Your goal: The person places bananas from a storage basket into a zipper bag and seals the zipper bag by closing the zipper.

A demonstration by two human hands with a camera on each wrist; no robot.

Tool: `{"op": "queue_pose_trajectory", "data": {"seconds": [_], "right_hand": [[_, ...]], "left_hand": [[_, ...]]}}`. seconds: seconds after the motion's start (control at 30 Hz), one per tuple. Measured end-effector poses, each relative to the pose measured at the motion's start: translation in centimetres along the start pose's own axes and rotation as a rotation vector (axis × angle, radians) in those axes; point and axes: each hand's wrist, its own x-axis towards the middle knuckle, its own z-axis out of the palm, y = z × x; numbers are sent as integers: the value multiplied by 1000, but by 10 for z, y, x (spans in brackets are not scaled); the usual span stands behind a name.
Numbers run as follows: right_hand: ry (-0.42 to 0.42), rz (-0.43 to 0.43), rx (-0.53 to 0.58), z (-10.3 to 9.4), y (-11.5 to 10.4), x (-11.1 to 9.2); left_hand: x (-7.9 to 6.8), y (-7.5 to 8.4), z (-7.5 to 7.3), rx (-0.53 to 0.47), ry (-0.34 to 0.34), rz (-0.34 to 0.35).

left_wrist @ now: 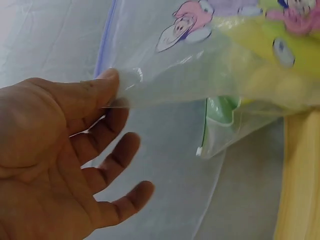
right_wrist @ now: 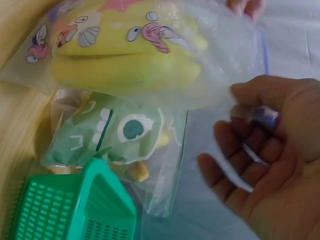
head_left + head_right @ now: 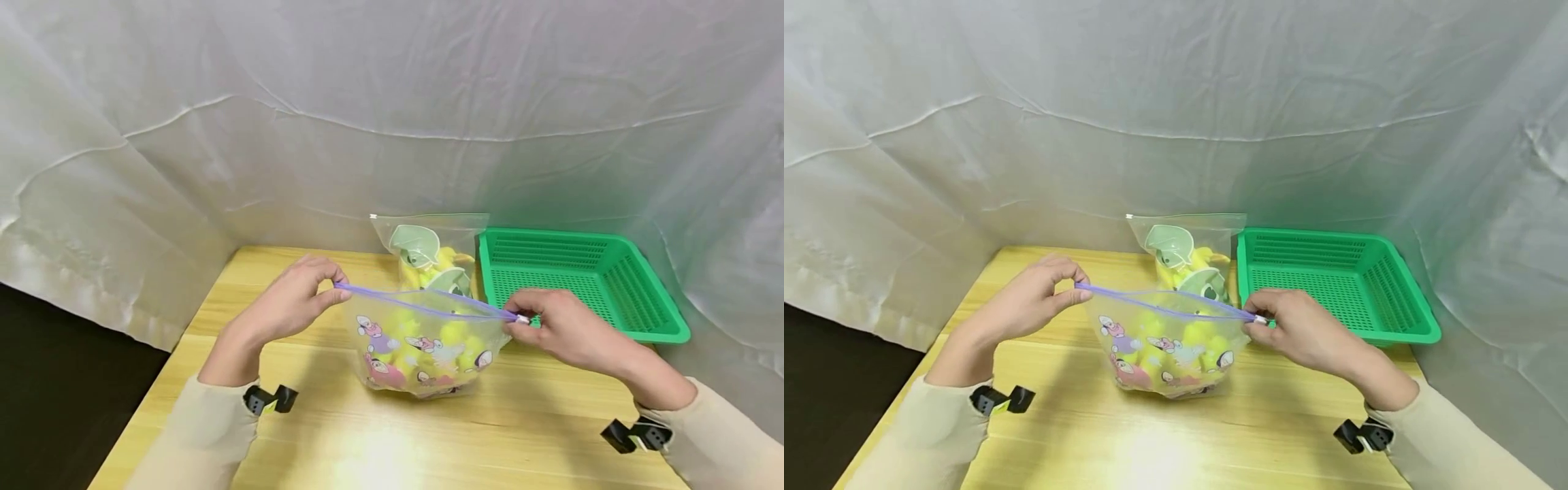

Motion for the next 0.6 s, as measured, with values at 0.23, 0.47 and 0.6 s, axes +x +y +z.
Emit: {"op": "queue_pose_trajectory", "data": {"seconds": [0.23,0.47,0.6], "right_hand": [[10,-87,-99,5,7,6],[-4,-100,-199,22,13,16],[15,-46,-163,29,14,15]], "left_hand": [[-22,2,2,376,6,126],[-21,0,23,576,21,158],[-18,0,29,603,41,171]]}}
